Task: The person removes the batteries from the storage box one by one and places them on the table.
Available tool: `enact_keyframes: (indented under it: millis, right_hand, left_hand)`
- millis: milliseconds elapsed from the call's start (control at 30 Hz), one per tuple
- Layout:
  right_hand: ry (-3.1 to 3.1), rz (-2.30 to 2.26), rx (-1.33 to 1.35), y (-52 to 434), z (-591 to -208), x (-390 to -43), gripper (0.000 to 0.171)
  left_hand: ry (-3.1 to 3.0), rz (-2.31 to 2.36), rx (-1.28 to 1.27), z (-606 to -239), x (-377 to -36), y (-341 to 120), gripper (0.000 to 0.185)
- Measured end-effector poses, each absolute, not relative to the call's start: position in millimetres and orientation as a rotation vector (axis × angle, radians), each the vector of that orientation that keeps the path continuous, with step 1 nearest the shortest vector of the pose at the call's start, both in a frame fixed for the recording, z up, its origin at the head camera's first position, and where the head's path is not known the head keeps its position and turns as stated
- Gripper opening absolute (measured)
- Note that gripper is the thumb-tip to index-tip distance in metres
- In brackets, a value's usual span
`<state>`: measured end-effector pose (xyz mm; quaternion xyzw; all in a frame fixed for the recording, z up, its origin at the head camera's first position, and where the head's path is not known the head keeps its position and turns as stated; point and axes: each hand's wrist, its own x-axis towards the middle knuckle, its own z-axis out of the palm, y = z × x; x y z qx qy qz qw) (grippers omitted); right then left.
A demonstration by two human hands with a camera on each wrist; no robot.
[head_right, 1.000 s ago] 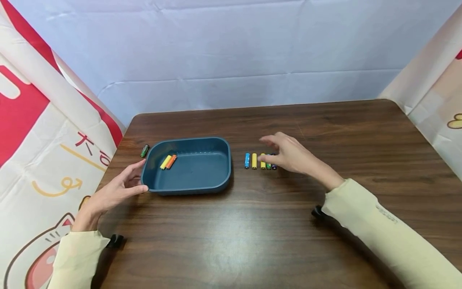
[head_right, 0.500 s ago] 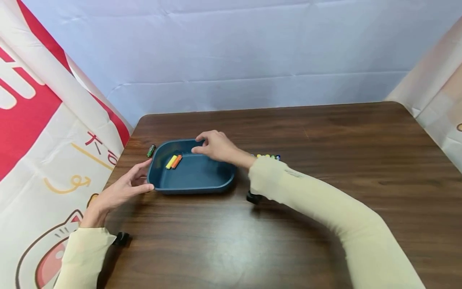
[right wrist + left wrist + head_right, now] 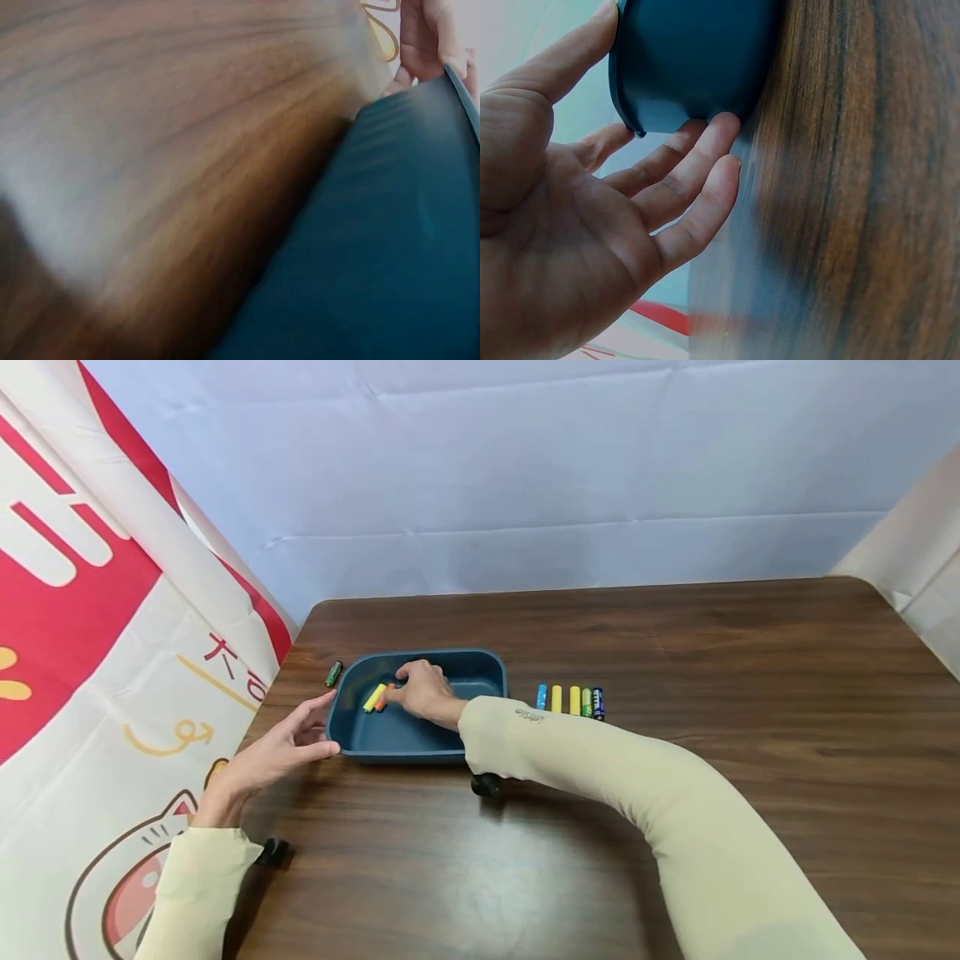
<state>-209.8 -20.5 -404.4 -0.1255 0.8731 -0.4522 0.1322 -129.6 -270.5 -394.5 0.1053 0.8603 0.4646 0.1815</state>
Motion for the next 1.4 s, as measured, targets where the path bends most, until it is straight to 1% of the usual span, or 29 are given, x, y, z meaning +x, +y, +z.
enact_keyframes:
  millis: [267, 600, 1067, 1400]
  right_hand:
    - [2.656, -1.234, -0.287, -31.3, -413.1, -203.4, 0.053]
    - [2.736, -1.106, -0.31, -38.1, -418.5, -203.9, 0.051]
    - [2.832, -0.987, -0.372, -46.1, -421.1, -205.2, 0.039]
    - [2.794, -0.968, -0.403, -44.4, -418.7, -206.2, 0.029]
  left_hand:
    - [2.437, 1.304, 0.298, -395.9, -127.7, -267.7, 0.088]
    - [2.436, 1.298, 0.255, -398.9, -128.8, -269.0, 0.087]
    - [2.434, 1.296, 0.235, -399.0, -128.8, -271.3, 0.088]
    - [2.427, 1.314, 0.273, -399.6, -130.0, -270.4, 0.088]
